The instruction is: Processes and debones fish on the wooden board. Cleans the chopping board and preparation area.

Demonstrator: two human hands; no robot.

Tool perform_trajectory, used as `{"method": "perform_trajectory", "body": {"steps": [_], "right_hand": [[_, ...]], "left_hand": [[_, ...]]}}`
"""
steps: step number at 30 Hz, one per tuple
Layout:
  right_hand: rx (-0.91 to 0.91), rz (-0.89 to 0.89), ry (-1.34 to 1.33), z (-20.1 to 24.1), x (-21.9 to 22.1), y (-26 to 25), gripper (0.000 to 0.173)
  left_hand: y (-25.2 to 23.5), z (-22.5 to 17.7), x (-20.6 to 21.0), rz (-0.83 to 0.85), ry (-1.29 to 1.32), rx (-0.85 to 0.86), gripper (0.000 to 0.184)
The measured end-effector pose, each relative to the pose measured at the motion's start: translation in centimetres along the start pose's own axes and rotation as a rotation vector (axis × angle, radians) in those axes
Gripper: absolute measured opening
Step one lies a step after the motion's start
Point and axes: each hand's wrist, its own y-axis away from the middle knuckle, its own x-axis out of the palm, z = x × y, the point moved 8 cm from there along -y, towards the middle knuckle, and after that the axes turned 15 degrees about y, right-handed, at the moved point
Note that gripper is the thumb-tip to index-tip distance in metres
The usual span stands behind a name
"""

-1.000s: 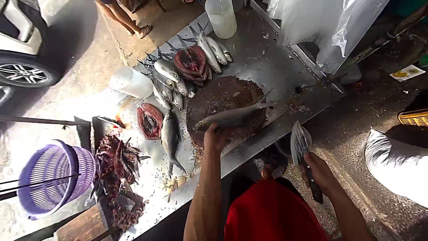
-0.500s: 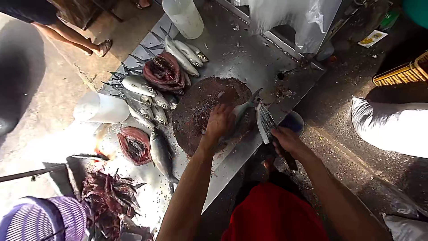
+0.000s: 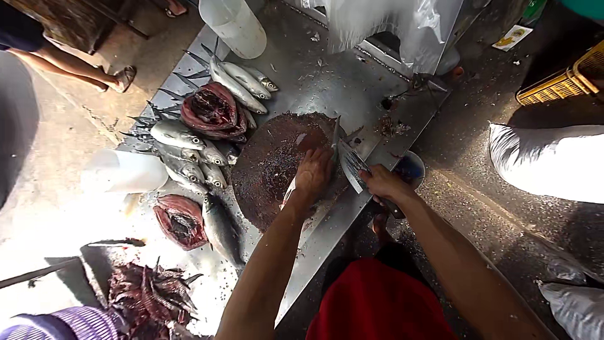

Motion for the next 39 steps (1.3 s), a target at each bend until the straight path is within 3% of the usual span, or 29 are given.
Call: {"method": "perform_trajectory", "body": {"steps": [5,11,15,19,24,28,39], "right_hand": [[-0.044,0.057,0.055,-0.8,-1.2,0.1,0.045],[-0.121,0.008,0.178,1.6,-3.4,-2.5,0.045],[-0.114,0.067,0.256,1.2,-3.9,-1.1,0.044],[-0.124,0.092,0.204,2.8,-4.2,-3.2,0.045],[-0.138,0.133,0.292,1.3,-4.2,-1.9,0.044],[-0.152,0.172,0.209,1.8,-3.6,-3.0,0.042],[-0.111,0.294,0.288,-2.8,-4.7,1.2,0.040]], "left_hand": [[0.3,0.1,0.4,-0.004,0.002,-0.018,0.036],[-0.1,0.8,0.3,0.107,0.039,-0.173,0.042],[-0.2,0.4,0.1,0.078,0.004,-0.144,0.039],[-0.2,0.5,0.2,0.010,-0.018,-0.062,0.036],[-0.1,0.3,0.1,-0.011,-0.028,-0.069,0.036],[-0.1,1.1,0.0,-0.024,-0.022,-0.081,0.037],[0.8,-0.1,0.9,0.048,-0.019,0.046,0.036]]}}
